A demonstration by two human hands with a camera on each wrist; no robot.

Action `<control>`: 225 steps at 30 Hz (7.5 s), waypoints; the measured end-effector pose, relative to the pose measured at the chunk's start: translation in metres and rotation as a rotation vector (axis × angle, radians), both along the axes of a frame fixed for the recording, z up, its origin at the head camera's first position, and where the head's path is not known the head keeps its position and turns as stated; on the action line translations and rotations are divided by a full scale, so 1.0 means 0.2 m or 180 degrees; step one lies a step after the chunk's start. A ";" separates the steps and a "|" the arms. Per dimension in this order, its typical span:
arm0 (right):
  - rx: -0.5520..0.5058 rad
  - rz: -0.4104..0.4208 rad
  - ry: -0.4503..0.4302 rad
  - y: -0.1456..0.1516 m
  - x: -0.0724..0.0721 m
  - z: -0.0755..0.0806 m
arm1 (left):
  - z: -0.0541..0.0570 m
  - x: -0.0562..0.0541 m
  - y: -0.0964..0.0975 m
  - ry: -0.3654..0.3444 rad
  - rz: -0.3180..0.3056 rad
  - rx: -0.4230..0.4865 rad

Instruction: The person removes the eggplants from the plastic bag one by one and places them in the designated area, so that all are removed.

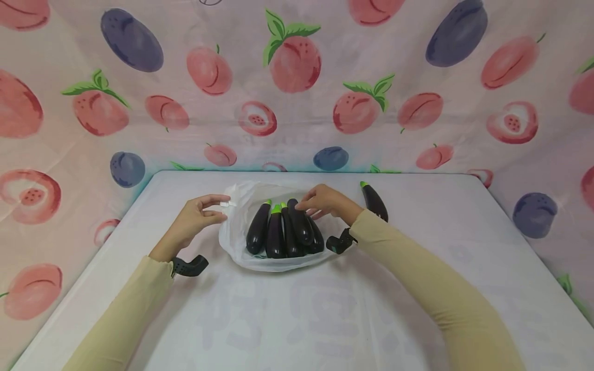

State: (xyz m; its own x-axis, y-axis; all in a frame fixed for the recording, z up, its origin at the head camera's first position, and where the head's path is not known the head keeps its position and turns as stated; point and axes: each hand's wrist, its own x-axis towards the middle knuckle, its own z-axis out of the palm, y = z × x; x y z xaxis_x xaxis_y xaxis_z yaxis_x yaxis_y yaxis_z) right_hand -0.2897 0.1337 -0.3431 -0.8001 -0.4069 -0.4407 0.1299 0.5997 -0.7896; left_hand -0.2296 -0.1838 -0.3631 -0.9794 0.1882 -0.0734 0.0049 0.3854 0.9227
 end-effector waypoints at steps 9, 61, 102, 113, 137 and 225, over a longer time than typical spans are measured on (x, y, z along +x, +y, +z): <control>0.0166 -0.0056 -0.0067 -0.03 0.00 -0.02 | 0.00 0.00 0.00 0.0007 0.0021 -0.0029; 0.0001 -0.0133 -0.0325 0.04 0.04 -0.07 | 0.00 0.00 -0.01 -0.0008 0.0038 0.0125; -0.0157 -0.0059 -0.0248 0.24 0.04 -0.06 | 0.02 0.01 -0.01 -0.0046 0.0082 0.0070; -0.0327 -0.0021 -0.0378 0.28 0.04 -0.07 | 0.02 0.01 -0.01 -0.0049 0.0082 0.0115; -0.0475 0.0060 0.0141 0.37 0.07 -0.08 | 0.02 0.01 -0.01 0.0010 0.0106 0.0096; -0.0544 -0.0799 0.0510 1.06 0.12 -0.03 | -0.02 -0.02 0.04 0.0038 0.0423 0.0624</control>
